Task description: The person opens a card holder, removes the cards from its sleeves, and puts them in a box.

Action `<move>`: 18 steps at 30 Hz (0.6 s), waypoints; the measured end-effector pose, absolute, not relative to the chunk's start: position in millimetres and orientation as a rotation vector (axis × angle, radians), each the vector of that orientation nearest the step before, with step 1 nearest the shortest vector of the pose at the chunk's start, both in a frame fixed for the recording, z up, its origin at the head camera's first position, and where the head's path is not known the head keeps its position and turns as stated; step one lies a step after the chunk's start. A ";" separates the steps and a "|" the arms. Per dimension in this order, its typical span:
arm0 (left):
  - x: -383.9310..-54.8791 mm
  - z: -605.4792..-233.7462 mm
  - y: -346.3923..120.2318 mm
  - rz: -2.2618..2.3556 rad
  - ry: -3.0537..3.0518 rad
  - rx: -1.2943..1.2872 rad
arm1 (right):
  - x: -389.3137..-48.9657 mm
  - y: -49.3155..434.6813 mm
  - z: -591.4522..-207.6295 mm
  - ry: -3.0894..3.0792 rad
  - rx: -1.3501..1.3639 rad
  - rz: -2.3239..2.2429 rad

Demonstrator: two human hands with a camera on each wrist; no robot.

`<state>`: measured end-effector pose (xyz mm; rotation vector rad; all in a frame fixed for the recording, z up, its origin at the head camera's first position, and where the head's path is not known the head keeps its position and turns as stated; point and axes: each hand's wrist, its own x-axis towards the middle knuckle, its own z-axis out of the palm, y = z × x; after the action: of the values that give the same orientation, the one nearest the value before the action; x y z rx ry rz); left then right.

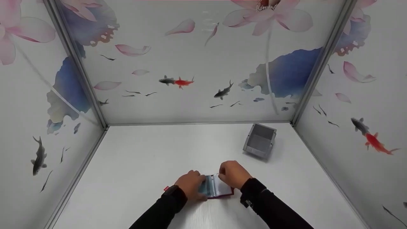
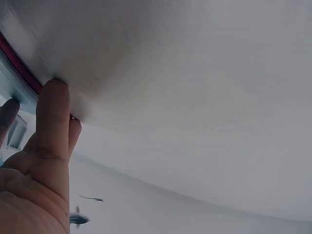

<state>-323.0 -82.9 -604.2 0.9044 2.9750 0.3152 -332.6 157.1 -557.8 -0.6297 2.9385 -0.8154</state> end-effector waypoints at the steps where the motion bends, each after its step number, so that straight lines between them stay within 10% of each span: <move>1: -323.4 -604.7 -82.4 0.311 2.976 0.907 | -332.5 154.1 -557.4 2.888 -0.634 -0.875; 18: -326.8 -618.8 -78.9 0.260 3.004 0.873 | -332.7 144.1 -587.0 2.509 -0.360 -1.303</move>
<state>-326.8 -78.9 -618.8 0.8732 3.0036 0.2604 -332.7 144.1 -587.0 -0.3597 2.5086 -1.3030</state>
